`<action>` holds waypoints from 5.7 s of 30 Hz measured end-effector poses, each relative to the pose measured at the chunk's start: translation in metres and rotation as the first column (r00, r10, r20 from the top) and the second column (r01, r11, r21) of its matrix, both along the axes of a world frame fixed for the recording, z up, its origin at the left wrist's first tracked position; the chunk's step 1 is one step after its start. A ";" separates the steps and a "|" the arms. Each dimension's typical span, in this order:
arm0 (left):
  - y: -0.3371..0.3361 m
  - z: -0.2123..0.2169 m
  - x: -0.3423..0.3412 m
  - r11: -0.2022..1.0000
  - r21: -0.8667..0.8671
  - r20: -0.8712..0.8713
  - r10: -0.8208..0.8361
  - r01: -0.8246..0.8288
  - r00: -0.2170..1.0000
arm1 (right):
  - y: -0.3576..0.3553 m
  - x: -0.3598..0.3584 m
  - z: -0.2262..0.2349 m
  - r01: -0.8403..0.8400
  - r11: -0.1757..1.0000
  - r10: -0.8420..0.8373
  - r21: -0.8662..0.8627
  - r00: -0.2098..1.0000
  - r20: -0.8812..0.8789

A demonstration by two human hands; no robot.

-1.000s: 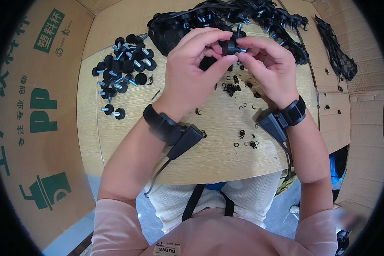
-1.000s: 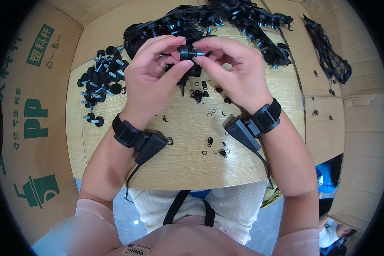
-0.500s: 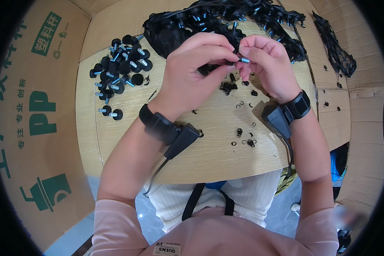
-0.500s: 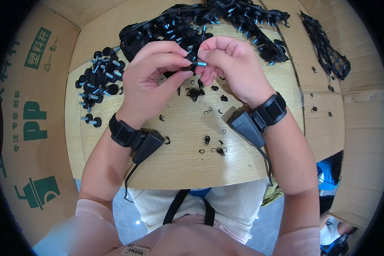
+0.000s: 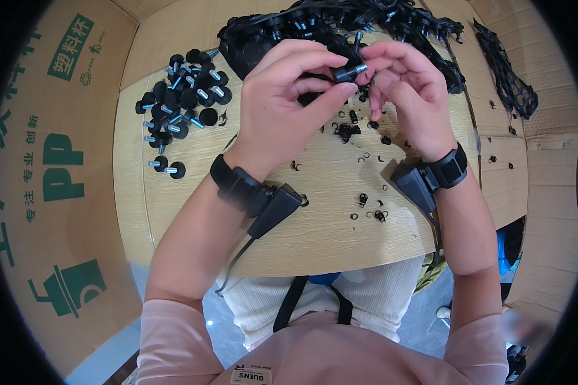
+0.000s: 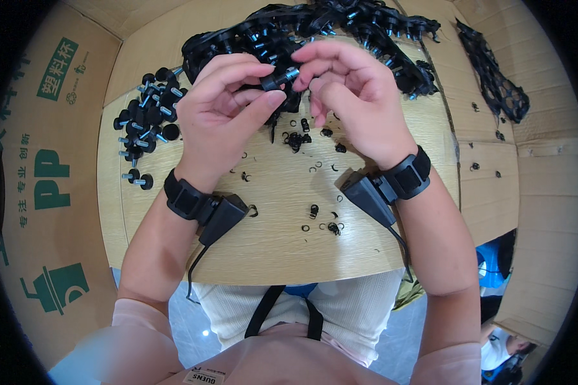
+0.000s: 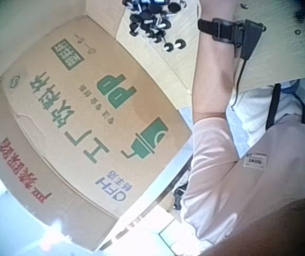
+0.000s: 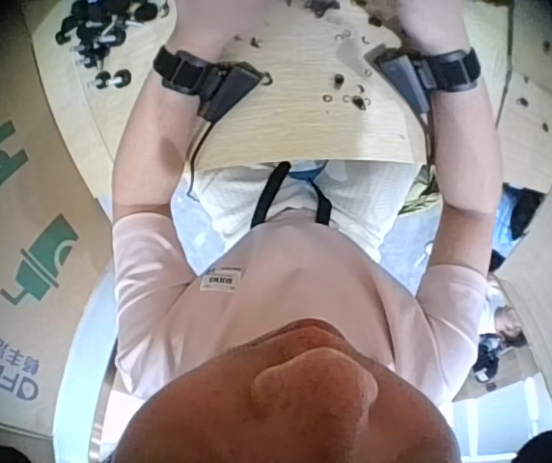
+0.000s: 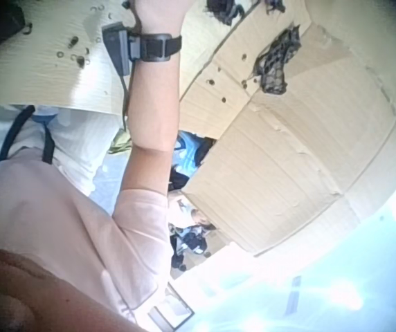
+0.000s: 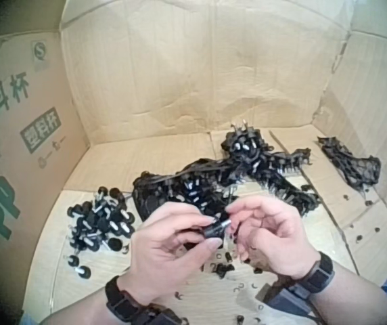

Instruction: The person fits a plastic cap onto a bolt, slides a rubber ring over the threads, and then presses the assembled piece into a large black plastic frame.

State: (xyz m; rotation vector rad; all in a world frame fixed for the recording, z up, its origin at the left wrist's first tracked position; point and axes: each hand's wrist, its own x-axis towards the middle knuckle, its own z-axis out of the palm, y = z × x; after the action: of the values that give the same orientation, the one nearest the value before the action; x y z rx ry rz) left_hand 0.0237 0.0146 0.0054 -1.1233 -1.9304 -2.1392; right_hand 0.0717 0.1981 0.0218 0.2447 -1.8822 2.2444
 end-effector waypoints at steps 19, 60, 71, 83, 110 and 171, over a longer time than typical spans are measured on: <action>-0.001 -0.005 -0.001 0.999 -0.043 -0.050 -0.033 0.031 0.998 | 0.007 0.000 -0.004 -0.119 0.987 0.114 0.104 0.992 0.054; -0.001 -0.006 -0.003 0.997 -0.074 -0.117 -0.044 0.035 0.992 | 0.011 0.002 0.002 -0.175 0.967 0.139 0.183 0.971 0.194; 0.005 -0.002 -0.002 1.000 -0.001 -0.091 -0.008 0.008 0.996 | 0.012 0.000 -0.002 -0.171 0.981 0.158 0.097 0.980 0.125; -0.002 -0.006 -0.007 0.994 -0.105 -0.161 0.003 -0.020 0.987 | 0.008 0.003 -0.001 -0.082 0.979 0.071 0.187 0.995 0.067; -0.001 -0.006 -0.005 0.998 -0.060 -0.116 -0.012 0.006 0.993 | 0.008 0.004 0.000 -0.154 0.960 0.128 0.235 0.984 0.126; -0.001 -0.002 0.002 0.965 0.009 -0.146 -0.258 0.262 0.955 | 0.021 -0.008 -0.010 0.074 0.914 -0.110 0.398 0.992 0.067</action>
State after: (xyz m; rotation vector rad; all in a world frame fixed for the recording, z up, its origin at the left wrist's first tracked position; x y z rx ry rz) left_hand 0.0258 0.0134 0.0033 -1.5574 -1.7710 -2.1254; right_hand 0.0632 0.2196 0.0120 0.1130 -2.3315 1.8233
